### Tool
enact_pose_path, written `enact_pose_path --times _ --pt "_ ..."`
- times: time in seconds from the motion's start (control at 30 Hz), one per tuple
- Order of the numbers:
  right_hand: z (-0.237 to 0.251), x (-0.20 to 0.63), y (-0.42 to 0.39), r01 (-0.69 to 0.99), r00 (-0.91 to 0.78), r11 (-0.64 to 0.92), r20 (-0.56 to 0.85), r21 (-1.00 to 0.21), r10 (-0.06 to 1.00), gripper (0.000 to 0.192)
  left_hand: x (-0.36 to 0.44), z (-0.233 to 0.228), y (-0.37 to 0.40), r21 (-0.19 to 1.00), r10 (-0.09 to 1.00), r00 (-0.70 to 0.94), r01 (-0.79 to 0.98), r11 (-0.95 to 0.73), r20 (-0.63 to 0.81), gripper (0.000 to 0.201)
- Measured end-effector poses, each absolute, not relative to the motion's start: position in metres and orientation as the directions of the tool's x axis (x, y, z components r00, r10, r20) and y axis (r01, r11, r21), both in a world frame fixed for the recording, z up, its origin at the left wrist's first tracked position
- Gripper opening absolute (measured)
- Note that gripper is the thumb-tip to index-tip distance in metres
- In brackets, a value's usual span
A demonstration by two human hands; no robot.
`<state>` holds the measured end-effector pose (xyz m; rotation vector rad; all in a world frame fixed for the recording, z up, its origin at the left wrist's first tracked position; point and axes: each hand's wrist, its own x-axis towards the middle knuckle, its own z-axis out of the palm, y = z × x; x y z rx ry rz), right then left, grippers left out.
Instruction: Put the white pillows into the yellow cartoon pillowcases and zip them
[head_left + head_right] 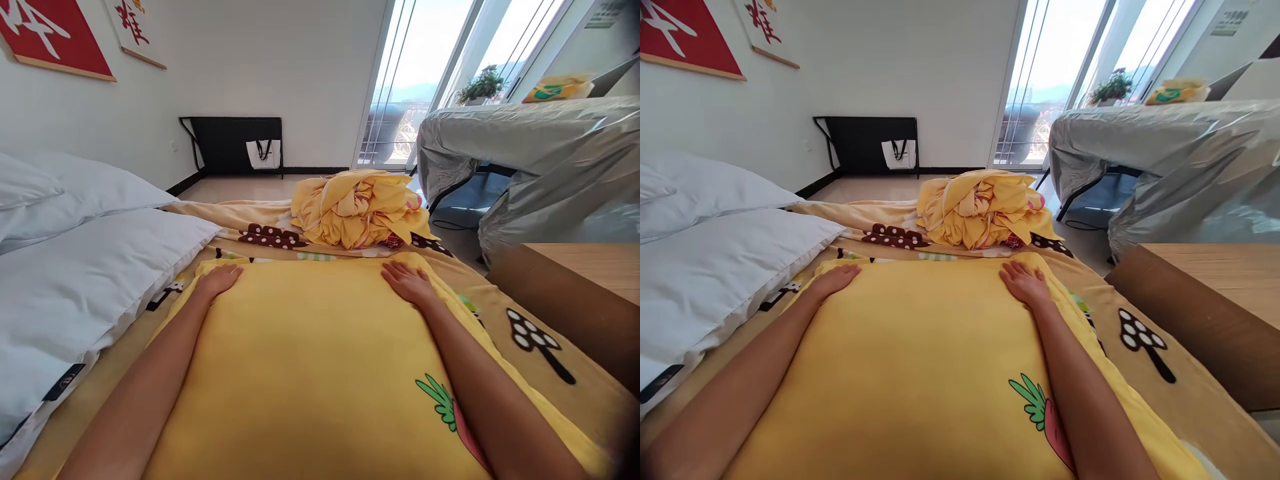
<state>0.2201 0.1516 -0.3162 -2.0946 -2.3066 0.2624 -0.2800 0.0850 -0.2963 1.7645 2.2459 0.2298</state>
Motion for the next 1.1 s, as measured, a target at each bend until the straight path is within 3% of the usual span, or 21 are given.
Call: enact_pose_path --times 0.33,0.5,0.57,0.67,0.77,0.83,1.0,1.1 --pt "-0.311 0.226 0.151 0.991 0.131 -0.131 -0.038 -0.008 0.991 0.067 -0.266 -0.289 0.063 0.171 0.881 -0.456 0.865 0.472 -0.127 0.072" --pt "-0.267 0.231 0.112 0.995 0.099 -0.099 -0.008 -0.011 0.995 0.065 -0.274 -0.253 0.031 0.172 0.913 -0.392 0.898 0.406 -0.108 0.059" --pt "-0.248 0.219 0.083 1.0 0.021 -0.02 0.07 -0.01 0.997 0.065 -0.253 -0.237 0.016 0.165 0.955 -0.296 0.94 0.297 -0.032 0.055" --pt "-0.229 0.171 0.035 0.96 -0.259 0.277 0.229 -0.047 0.938 0.066 -0.187 -0.223 -0.005 0.142 0.991 0.066 0.986 -0.082 0.115 0.055" --pt "-0.236 0.123 -0.003 0.793 -0.573 0.595 0.17 -0.133 0.802 0.06 -0.126 -0.23 -0.025 0.15 0.927 0.348 0.918 -0.367 0.138 0.053" --pt "-0.256 0.115 -0.018 0.752 -0.623 0.634 0.119 -0.181 0.773 0.057 -0.119 -0.246 -0.04 0.152 0.91 0.387 0.9 -0.408 0.152 0.054" --pt "-0.312 0.177 -0.031 0.894 -0.359 0.402 0.223 -0.196 0.906 0.061 -0.201 -0.289 -0.089 0.125 0.953 0.124 0.979 -0.163 0.275 0.056" --pt "-0.328 0.233 -0.029 0.942 -0.12 0.176 0.204 -0.285 0.972 0.063 -0.26 -0.303 -0.122 0.207 0.957 -0.08 0.978 0.021 0.278 0.058"
